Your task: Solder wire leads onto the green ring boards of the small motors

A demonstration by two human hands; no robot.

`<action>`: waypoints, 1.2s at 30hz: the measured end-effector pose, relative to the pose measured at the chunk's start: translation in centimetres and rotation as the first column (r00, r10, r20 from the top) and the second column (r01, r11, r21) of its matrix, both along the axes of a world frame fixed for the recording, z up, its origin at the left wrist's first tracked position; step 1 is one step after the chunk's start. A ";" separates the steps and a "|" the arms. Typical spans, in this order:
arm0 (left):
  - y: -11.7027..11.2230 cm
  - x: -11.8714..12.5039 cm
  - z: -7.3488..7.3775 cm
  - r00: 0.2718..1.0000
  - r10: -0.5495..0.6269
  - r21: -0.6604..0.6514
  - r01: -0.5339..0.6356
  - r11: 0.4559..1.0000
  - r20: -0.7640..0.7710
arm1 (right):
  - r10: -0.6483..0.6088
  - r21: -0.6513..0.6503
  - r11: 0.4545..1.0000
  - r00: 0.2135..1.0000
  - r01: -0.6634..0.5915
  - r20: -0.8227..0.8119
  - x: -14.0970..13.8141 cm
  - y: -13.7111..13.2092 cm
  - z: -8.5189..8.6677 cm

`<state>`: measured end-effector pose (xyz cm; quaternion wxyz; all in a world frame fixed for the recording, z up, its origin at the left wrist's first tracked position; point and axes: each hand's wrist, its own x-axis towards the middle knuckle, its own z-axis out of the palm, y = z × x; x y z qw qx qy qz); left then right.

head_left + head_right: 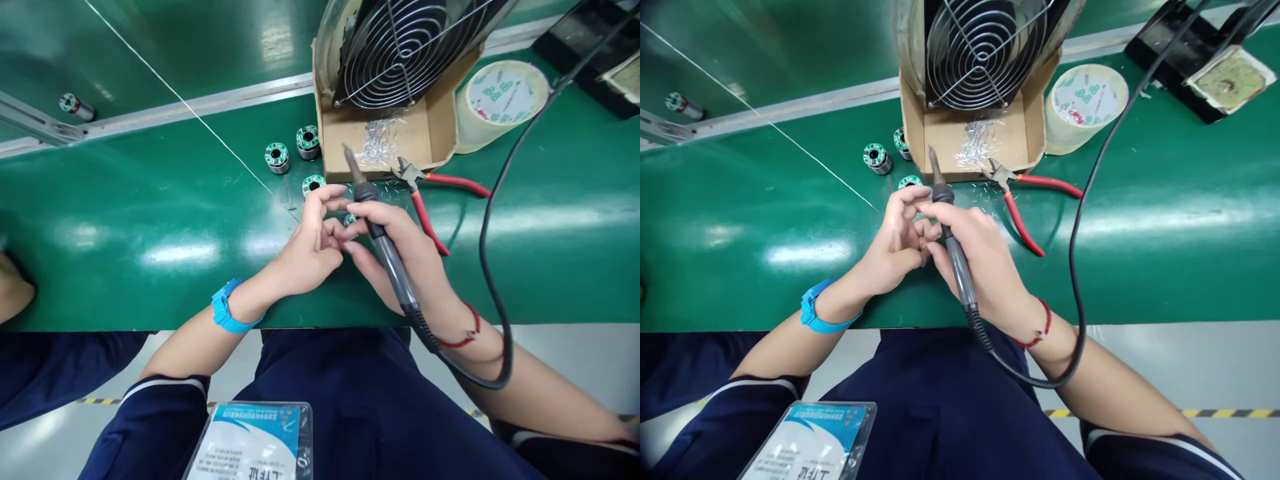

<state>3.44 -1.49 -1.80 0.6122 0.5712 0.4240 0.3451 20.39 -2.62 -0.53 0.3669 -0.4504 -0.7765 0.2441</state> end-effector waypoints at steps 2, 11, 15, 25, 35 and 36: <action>0.0 -0.2 0.6 0.994 0.008 0.134 0.006 0.991 -0.106 | -0.058 -0.004 0.998 0.993 0.057 -0.098 -0.2 -0.1 -0.5; 0.5 -1.3 0.2 0.774 0.160 0.411 0.138 0.901 -0.612 | -0.257 -0.085 0.966 0.947 0.245 -0.192 3.8 0.1 -1.4; 0.4 -0.9 -0.2 0.757 0.169 0.418 0.147 0.897 -0.631 | -0.288 -0.108 0.957 0.885 0.267 -0.365 4.9 -0.7 -1.7; 0.6 -0.8 -0.5 0.745 0.220 0.476 0.146 0.867 -0.629 | -0.346 -0.195 0.938 0.800 0.287 -0.491 5.2 -1.2 -2.2; 1.0 0.2 -0.8 0.766 0.196 0.443 0.126 0.888 -0.612 | -0.328 -0.085 0.942 0.838 0.325 -0.435 5.3 -1.2 -2.3; 1.2 0.1 -0.8 0.789 0.179 0.421 0.109 0.900 -0.587 | -0.319 -0.056 0.943 0.836 0.329 -0.447 5.2 -1.1 -2.4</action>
